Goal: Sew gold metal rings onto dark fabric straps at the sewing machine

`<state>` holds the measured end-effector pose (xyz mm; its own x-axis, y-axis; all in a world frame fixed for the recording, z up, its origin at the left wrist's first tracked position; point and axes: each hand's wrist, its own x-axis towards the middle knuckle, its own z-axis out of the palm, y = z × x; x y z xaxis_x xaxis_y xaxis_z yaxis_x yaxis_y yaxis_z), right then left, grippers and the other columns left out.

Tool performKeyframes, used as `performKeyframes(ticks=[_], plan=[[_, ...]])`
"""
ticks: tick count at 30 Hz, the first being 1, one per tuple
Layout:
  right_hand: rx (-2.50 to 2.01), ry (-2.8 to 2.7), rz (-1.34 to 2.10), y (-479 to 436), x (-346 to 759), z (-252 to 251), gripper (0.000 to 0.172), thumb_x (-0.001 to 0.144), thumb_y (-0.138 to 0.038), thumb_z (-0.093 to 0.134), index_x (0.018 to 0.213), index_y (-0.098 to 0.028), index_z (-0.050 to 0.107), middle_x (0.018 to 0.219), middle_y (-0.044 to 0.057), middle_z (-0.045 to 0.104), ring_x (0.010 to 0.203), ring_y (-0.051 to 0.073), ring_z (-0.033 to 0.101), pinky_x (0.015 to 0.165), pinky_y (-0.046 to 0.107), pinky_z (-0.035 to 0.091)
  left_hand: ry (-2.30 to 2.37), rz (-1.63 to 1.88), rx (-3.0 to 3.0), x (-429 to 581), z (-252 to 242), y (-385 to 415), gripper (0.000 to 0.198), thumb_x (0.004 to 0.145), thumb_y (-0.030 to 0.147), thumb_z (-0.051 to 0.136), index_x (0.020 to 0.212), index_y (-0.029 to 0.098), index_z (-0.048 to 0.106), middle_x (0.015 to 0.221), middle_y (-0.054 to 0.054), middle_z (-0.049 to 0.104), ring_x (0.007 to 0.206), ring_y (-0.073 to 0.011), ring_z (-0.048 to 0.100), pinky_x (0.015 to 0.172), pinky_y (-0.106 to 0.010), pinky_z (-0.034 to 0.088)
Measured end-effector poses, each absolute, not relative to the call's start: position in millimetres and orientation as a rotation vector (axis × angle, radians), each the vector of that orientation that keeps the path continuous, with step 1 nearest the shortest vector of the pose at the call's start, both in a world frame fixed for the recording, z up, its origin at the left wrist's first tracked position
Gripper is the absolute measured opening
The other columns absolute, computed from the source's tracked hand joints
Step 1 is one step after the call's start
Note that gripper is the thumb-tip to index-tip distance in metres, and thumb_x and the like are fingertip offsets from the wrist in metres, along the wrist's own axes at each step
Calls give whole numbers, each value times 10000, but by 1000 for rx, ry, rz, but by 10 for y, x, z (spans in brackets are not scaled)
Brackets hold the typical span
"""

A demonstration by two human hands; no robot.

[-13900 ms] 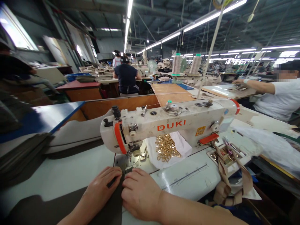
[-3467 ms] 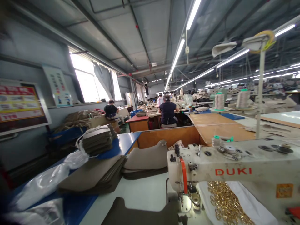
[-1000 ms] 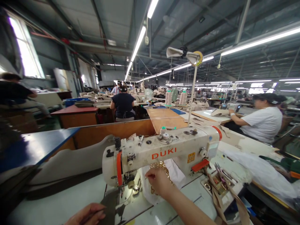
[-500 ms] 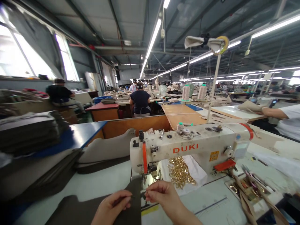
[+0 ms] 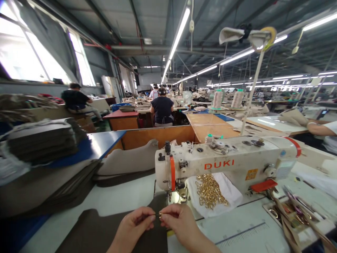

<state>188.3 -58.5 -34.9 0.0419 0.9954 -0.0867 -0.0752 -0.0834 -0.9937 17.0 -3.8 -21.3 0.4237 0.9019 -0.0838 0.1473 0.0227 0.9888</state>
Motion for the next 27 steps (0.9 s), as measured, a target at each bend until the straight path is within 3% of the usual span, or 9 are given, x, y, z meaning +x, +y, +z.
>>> performKeyframes(ticks=[11,17,21,27], plan=[[-1210,-1096,1482,-602,1929,-263,467,623,-600,722,799,-168,716,675,30,666,601,143,624,601,270,489,859,587,1317,179,-145,-34,351,552,470,782,629,159,638,493,21,614,462,-102,527,507,-232,427],[-1256,-1064,1296,-601,1890,-259,420,620,-554,738,808,-180,705,677,18,660,637,161,628,636,289,495,855,660,1198,195,-192,-29,480,454,501,837,703,170,594,549,27,641,440,-104,560,458,-224,411],[-1204,-1072,1222,-630,1831,-262,332,698,-495,689,808,-183,706,694,24,674,675,166,635,655,283,492,870,698,1207,211,-158,-48,464,475,481,836,697,179,562,539,38,631,441,-99,559,461,-220,414],[-1178,-984,1289,-575,1754,-334,277,591,-395,778,708,-171,663,596,-11,631,583,141,613,588,264,478,889,679,1210,186,-121,-66,514,511,606,776,705,170,585,545,10,654,458,-111,568,470,-228,423]])
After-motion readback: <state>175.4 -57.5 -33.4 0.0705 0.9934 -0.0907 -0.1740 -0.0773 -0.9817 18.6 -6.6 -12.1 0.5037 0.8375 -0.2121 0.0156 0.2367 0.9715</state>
